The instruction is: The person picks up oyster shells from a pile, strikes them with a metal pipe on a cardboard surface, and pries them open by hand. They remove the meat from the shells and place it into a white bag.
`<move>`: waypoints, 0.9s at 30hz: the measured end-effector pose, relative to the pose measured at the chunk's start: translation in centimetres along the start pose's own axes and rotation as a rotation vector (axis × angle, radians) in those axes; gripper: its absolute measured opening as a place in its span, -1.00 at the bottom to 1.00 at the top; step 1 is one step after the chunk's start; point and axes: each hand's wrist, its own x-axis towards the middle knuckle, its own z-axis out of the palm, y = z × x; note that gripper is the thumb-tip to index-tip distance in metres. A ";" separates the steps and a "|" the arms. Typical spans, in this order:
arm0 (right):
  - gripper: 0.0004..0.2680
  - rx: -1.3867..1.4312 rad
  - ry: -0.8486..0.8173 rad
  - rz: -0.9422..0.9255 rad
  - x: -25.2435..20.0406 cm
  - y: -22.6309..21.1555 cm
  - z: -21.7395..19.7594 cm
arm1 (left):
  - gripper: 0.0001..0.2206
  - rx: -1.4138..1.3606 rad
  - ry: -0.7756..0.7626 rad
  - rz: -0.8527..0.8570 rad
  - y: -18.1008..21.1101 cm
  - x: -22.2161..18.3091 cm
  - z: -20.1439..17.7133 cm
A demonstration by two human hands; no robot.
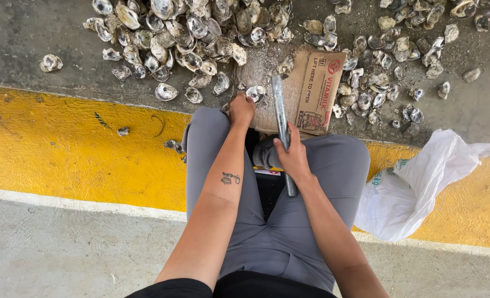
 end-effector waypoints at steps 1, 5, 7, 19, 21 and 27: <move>-0.53 0.000 0.003 0.001 -0.2 0.4 -0.1 | -0.70 0.001 -0.001 0.002 -0.4 0.4 0.3; -0.52 0.017 -0.055 0.119 -0.1 -0.5 -1.5 | -0.80 -0.287 -0.208 0.061 -1.5 2.6 1.1; -0.51 0.057 -0.121 0.296 0.0 -1.1 -2.1 | -0.82 -0.492 -0.375 0.029 -0.5 2.4 -0.1; -0.61 -0.250 -0.330 0.433 4.2 -2.0 -9.4 | -0.30 -0.615 -0.118 0.346 -0.6 -0.4 -3.3; -0.55 -0.478 -0.383 0.139 5.8 1.0 -10.9 | -0.28 -0.418 -0.140 0.381 0.1 -0.9 -3.0; -0.60 -0.436 -0.482 0.262 8.4 0.5 -15.3 | -0.37 -0.263 -0.142 0.481 -0.7 0.2 -1.4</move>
